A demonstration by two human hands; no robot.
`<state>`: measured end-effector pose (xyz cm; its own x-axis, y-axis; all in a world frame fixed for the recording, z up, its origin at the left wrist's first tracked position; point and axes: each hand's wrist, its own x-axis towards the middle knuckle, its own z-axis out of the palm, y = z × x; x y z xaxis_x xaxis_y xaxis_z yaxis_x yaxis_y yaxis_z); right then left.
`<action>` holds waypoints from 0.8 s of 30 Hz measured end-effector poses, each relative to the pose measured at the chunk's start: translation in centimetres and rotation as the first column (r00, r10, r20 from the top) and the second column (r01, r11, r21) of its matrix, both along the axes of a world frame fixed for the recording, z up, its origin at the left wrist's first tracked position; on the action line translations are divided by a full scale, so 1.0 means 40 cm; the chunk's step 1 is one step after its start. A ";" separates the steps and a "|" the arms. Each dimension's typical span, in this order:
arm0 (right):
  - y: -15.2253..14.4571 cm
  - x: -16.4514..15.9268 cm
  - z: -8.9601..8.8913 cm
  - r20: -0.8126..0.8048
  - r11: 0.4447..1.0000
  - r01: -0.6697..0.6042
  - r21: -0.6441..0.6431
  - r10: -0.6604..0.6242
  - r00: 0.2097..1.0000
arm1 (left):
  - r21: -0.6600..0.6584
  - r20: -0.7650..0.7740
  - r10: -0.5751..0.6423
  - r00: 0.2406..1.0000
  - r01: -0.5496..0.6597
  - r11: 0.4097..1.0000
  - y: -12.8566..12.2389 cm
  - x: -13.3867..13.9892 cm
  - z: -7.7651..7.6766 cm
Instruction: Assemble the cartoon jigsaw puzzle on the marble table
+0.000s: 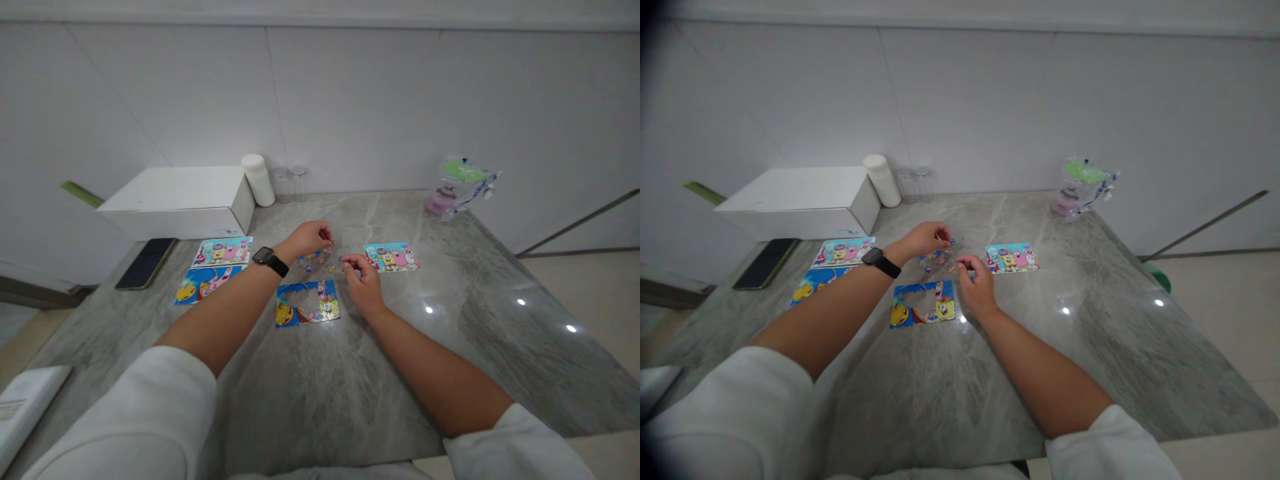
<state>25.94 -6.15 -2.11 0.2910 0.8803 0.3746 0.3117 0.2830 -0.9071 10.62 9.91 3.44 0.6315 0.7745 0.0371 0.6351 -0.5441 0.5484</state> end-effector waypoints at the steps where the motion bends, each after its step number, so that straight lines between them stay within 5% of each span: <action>1: 0.001 -0.001 0.000 0.005 1.000 -0.006 -0.001 0.006 1.000 | -0.047 0.078 0.002 0.997 0.002 0.999 -0.019 -0.030 0.005; 8: -0.010 -0.018 -0.007 0.144 0.993 -0.119 0.018 0.115 0.983 | -0.319 0.377 0.206 0.903 -0.082 0.944 -0.212 -0.224 0.020; 14: -0.057 -0.057 0.009 0.372 0.961 -0.272 0.055 0.233 0.899 | -0.357 0.441 0.290 0.850 -0.131 0.925 -0.358 -0.268 -0.027; 24: -0.072 -0.089 0.029 0.485 0.945 -0.320 0.071 0.248 0.839 | -0.264 0.475 0.322 0.819 -0.216 0.940 -0.410 -0.271 -0.087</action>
